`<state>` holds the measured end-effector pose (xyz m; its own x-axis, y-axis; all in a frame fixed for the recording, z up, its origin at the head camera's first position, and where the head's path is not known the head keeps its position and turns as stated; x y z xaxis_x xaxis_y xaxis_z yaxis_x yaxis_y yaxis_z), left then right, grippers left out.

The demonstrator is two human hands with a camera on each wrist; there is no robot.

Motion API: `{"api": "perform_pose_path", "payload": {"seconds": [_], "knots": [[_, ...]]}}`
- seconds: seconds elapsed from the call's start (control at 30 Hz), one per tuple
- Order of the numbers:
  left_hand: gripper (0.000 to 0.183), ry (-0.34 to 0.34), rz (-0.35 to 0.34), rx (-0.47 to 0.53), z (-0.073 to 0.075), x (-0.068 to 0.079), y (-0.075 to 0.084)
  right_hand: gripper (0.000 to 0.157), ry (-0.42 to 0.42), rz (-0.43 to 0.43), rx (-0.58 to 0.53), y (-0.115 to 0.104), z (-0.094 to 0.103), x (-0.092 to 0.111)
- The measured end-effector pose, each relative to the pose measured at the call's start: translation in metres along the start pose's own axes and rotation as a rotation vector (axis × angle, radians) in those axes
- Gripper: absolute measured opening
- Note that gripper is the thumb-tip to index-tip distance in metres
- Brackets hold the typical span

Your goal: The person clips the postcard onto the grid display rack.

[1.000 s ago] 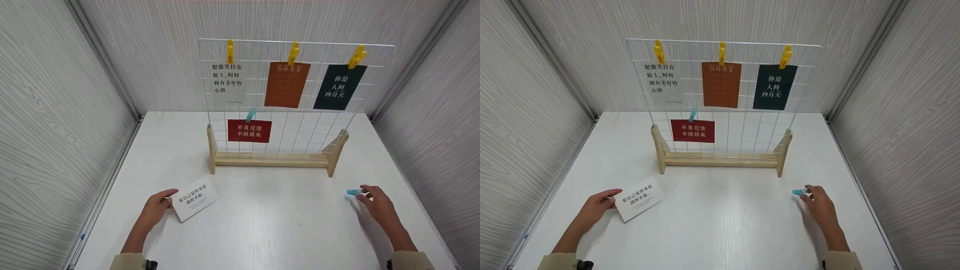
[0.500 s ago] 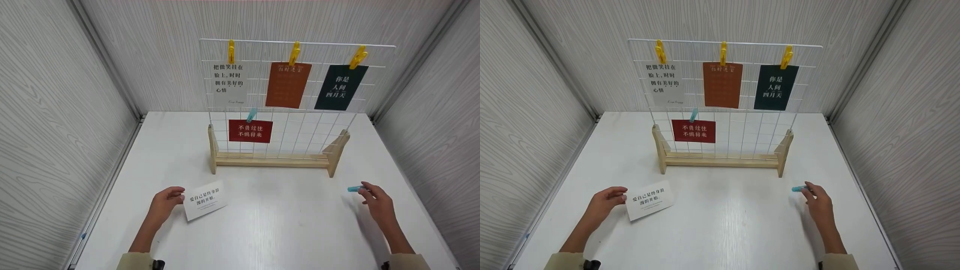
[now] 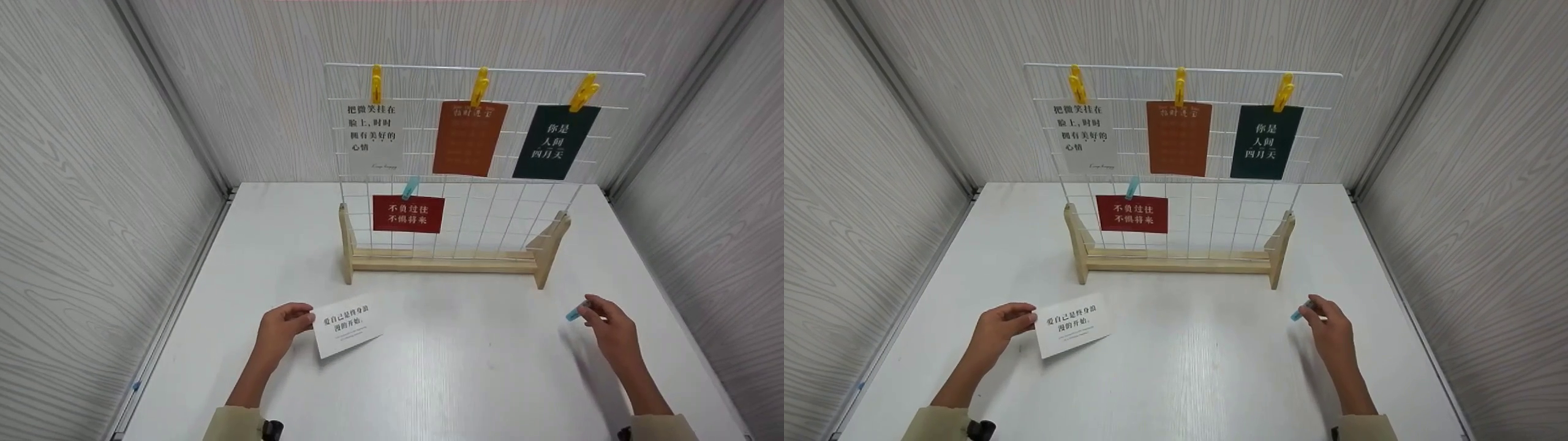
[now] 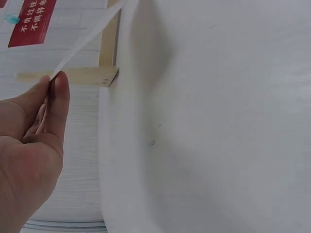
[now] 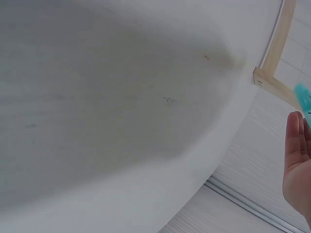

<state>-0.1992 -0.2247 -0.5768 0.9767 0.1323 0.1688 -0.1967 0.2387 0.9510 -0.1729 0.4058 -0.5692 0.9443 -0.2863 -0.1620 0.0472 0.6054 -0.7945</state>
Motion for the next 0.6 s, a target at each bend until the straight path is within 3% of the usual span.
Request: {"api": "perform_pose_path", "payload": {"seconds": [0.3,0.6], "knots": [[0.021,0.005,0.065,0.032,-0.007,-0.001,-0.002,0.048,-0.004,0.03,0.006,-0.002,-0.006,0.003],[0.02,-0.004,0.05,0.066,-0.017,-0.001,0.0,0.044,-0.022,0.059,-0.047,-0.009,-0.01,0.005]]}}
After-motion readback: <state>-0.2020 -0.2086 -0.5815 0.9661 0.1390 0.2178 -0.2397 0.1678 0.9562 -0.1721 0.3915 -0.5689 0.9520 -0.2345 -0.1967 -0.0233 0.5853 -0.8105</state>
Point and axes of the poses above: each hand's wrist, its own x-axis away from the middle knuckle, its own z-axis out of the back of the hand, y = z × x, the point moved 2 cm from there along -x, towards the middle knuckle, and after that the axes turned 4 degrees about y, right-handed, at the moved point
